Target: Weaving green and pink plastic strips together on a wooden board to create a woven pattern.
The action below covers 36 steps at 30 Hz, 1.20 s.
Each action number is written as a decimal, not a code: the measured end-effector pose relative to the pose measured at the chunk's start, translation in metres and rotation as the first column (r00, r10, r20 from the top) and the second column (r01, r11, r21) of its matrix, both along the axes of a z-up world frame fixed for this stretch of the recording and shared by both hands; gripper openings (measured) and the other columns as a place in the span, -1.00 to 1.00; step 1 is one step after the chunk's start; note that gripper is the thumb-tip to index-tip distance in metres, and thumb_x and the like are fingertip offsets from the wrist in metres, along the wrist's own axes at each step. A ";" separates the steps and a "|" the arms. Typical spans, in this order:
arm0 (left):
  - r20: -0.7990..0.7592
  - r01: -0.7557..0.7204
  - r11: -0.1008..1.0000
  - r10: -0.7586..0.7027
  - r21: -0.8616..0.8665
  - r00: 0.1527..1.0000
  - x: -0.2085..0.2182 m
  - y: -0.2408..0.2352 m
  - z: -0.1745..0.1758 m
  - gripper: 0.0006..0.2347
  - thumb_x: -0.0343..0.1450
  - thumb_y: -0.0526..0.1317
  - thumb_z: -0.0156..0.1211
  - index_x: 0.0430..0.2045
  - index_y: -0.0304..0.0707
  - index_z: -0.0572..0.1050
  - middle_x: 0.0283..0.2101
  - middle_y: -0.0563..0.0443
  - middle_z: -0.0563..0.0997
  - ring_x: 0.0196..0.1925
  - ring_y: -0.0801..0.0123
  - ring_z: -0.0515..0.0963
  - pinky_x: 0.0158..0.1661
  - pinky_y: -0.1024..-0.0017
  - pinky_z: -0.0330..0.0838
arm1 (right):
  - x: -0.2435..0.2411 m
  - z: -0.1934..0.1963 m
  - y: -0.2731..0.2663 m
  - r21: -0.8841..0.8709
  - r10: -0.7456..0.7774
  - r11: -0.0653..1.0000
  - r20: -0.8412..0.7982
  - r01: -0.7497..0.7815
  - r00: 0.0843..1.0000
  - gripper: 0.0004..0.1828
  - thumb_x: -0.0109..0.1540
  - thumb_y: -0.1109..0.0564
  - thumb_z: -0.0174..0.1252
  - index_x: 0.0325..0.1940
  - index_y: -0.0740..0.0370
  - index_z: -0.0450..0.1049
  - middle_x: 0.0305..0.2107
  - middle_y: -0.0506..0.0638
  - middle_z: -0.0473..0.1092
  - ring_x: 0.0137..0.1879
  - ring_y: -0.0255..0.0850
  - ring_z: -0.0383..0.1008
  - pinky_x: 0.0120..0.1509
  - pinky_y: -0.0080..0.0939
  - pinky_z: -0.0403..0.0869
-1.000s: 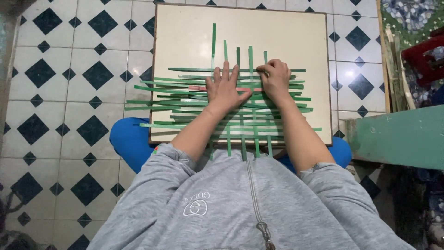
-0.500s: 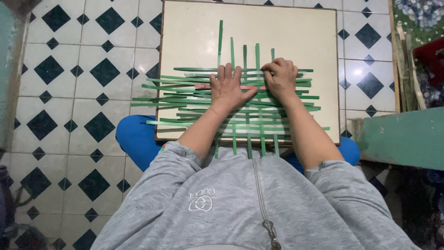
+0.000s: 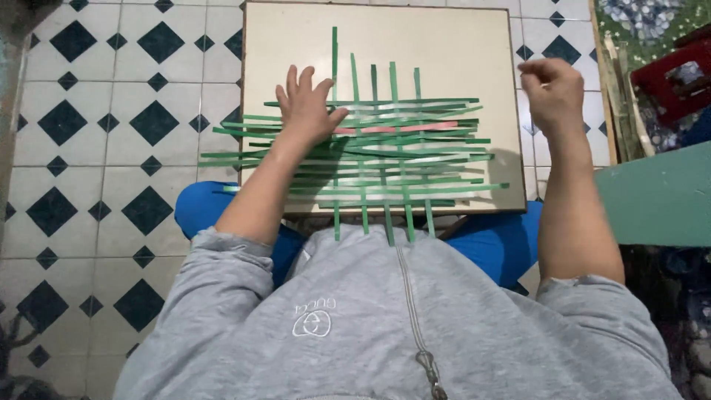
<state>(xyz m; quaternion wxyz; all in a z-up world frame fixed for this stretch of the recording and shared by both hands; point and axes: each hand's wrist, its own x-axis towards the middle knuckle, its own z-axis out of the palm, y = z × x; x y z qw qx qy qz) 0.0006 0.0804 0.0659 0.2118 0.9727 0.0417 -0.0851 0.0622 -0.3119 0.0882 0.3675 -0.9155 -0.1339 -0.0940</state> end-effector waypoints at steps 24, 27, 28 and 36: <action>0.465 0.049 0.506 0.747 -0.861 0.476 -0.073 0.031 -0.047 -0.60 0.53 -0.13 0.13 0.23 -0.13 0.21 0.30 -0.03 0.08 0.31 0.16 0.30 0.29 0.19 0.23 | -0.014 -0.080 0.225 -0.055 0.349 0.922 -0.313 -0.384 0.883 -0.79 0.23 0.19 0.11 -0.05 0.12 0.53 -0.21 0.10 0.47 -0.08 0.03 0.53 -0.04 0.02 0.48; 0.567 0.143 0.606 0.601 -0.783 0.563 -0.062 -0.015 -0.042 -0.73 0.53 -0.27 0.01 0.13 -0.22 0.31 0.19 -0.07 0.35 0.28 0.24 0.38 0.28 0.36 0.39 | 0.030 -0.053 0.162 0.158 0.205 0.973 -0.260 -0.168 0.944 -0.72 0.13 0.38 0.05 -0.15 0.12 0.47 -0.33 -0.07 0.45 -0.27 -0.30 0.43 -0.13 -0.28 0.40; 0.568 0.151 0.601 0.600 -0.785 0.564 -0.047 -0.026 -0.052 -0.73 0.53 -0.27 0.01 0.13 -0.22 0.31 0.19 -0.07 0.35 0.28 0.24 0.38 0.28 0.36 0.39 | 0.036 -0.041 0.134 0.153 0.198 0.975 -0.256 -0.163 0.946 -0.72 0.13 0.38 0.05 -0.15 0.12 0.47 -0.33 -0.07 0.45 -0.27 -0.30 0.43 -0.13 -0.28 0.40; 0.012 0.216 0.976 -0.217 0.019 0.976 0.014 -0.095 -0.056 -0.44 0.42 0.23 -0.10 0.23 -0.06 0.23 0.42 -0.17 -0.01 0.45 -0.11 -0.09 0.31 -0.10 -0.12 | 0.046 0.003 0.010 -0.256 -0.096 0.966 -0.266 0.026 0.959 -0.89 0.30 0.10 0.24 -0.17 0.15 0.61 -0.44 -0.03 0.47 -0.34 -0.25 0.35 -0.32 -0.12 0.28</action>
